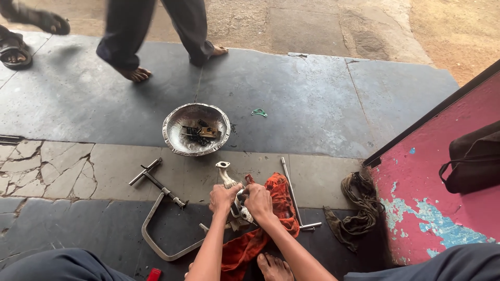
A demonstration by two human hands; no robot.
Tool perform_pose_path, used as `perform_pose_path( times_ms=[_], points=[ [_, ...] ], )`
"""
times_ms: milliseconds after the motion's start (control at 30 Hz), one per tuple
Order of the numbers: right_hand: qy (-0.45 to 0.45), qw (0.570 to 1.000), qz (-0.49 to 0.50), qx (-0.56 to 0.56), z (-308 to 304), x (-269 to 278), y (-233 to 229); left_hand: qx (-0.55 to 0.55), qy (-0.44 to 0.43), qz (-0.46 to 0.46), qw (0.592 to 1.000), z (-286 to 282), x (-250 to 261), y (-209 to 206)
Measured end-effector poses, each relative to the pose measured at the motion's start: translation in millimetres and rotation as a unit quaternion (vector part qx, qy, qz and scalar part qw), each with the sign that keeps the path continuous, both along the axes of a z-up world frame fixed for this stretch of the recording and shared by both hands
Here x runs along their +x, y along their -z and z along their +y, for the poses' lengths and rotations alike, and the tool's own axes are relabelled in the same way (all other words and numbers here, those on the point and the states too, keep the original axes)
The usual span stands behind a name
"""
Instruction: The recorder is inspecting and working on a motorcycle engine cylinder head using manual tools.
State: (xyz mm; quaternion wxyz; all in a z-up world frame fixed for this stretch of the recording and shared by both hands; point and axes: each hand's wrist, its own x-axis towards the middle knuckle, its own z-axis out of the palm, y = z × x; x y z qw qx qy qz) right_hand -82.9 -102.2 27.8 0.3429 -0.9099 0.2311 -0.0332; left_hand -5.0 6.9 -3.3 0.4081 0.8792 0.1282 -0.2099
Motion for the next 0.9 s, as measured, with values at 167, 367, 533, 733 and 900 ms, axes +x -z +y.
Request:
perform_pose_path(
  times_ms=[167,367,533,733,900],
  points=[
    [-0.119,0.982,-0.064,-0.128,-6.6,-1.8,17.1,-0.004,0.003,-0.001,1.000,3.8,1.7,2.5],
    [-0.231,0.949,-0.091,-0.194,-37.7,4.3,5.4,-0.012,0.006,0.007,1.000,4.4,0.7,-7.9],
    [-0.115,0.986,-0.009,-0.118,-90.0,-10.2,8.7,-0.006,-0.012,-0.025,1.000,5.6,3.8,11.2],
    [0.015,0.981,0.124,-0.146,-96.5,-38.4,36.6,-0.044,0.006,0.024,0.999,13.3,2.4,3.4],
    [-0.021,0.942,0.261,-0.211,-99.9,-46.9,92.9,-0.059,0.033,-0.062,0.996,12.2,20.3,80.7]
  ],
)
